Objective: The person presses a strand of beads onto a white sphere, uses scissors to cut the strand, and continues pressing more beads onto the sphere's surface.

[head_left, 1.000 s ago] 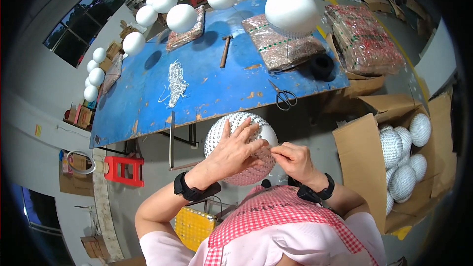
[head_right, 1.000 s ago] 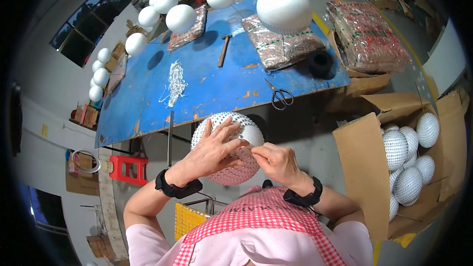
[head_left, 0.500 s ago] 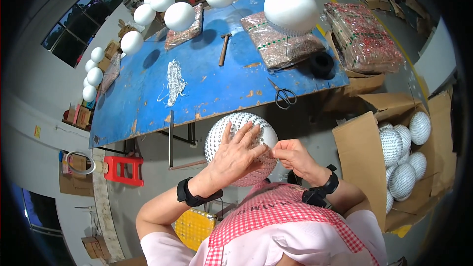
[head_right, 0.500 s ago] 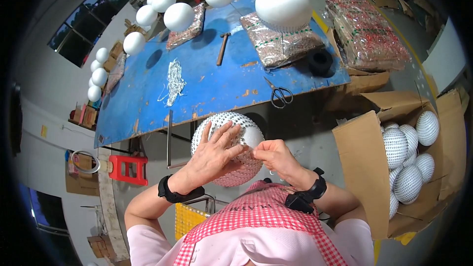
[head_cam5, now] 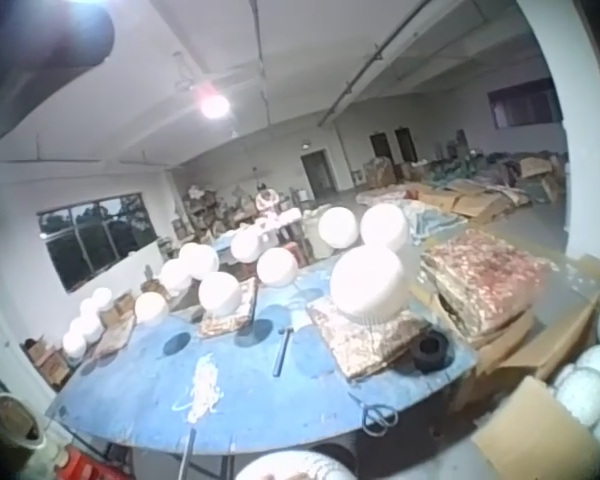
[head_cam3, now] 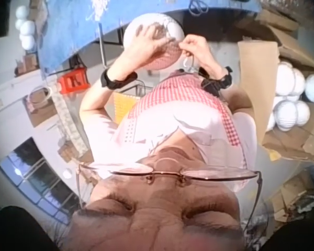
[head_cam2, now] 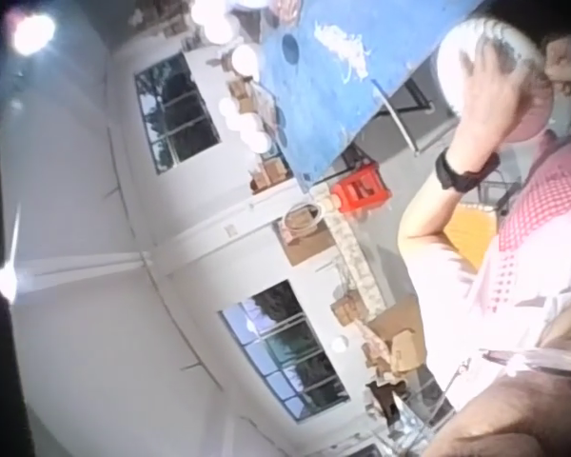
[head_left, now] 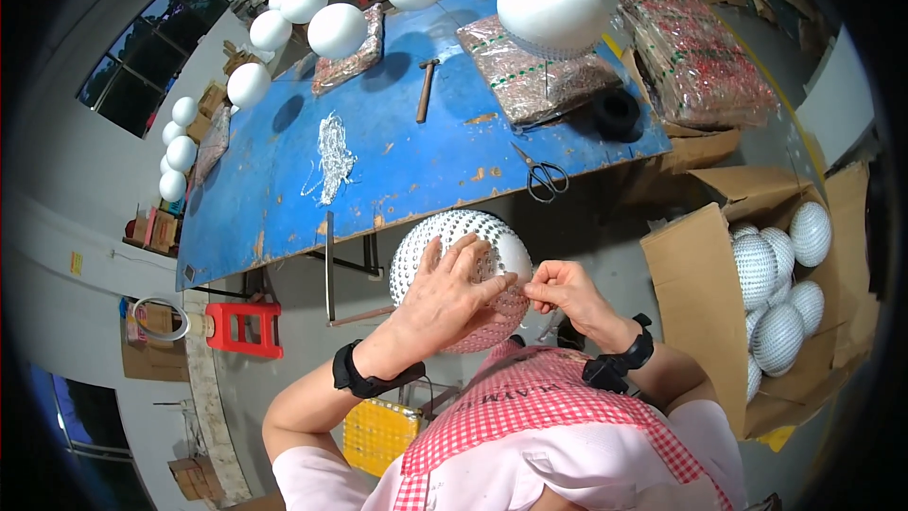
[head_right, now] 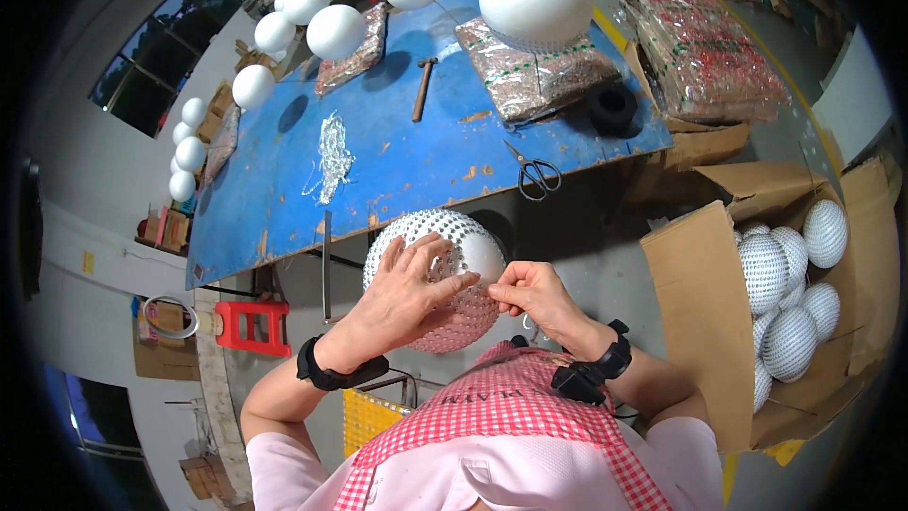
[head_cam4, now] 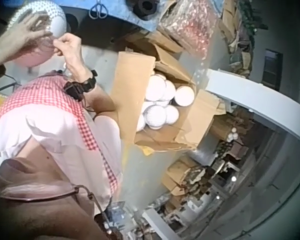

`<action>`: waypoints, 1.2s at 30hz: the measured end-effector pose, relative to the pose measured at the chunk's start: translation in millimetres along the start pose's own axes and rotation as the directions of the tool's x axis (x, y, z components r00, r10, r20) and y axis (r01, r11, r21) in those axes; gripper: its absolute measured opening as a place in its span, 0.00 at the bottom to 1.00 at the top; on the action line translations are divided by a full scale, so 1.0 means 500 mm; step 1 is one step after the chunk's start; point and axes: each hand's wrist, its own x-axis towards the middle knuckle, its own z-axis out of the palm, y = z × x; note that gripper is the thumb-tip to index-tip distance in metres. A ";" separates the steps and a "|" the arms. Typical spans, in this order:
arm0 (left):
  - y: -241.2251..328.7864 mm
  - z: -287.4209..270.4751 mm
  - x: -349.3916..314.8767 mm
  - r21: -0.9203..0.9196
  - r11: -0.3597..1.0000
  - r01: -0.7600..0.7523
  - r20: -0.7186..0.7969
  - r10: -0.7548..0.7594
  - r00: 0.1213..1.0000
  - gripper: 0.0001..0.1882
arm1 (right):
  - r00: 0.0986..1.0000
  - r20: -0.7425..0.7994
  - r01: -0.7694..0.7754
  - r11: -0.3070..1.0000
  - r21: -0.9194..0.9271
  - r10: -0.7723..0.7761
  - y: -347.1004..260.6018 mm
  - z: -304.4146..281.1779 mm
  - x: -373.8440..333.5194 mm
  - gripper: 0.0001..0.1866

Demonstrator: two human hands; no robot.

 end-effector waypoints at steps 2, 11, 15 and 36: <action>0.003 0.003 0.005 0.030 0.999 -0.013 0.003 0.013 1.000 0.23 | 1.000 0.001 0.023 0.999 -0.036 -0.023 -0.011 0.001 -0.007 0.07; 0.015 -0.006 0.025 -0.040 0.999 0.024 0.040 -0.023 0.999 0.21 | 0.998 0.018 -0.060 0.995 -0.075 0.061 -0.011 -0.033 0.001 0.08; -0.001 -0.017 0.039 -0.053 0.999 0.008 0.096 -0.003 0.995 0.21 | 0.997 -0.018 0.071 0.982 -0.174 -0.076 -0.015 -0.042 0.004 0.07; -0.006 0.008 0.096 -0.099 0.993 -0.061 0.145 0.075 0.987 0.23 | 0.988 0.142 -0.060 0.998 0.017 0.057 -0.021 -0.091 0.019 0.06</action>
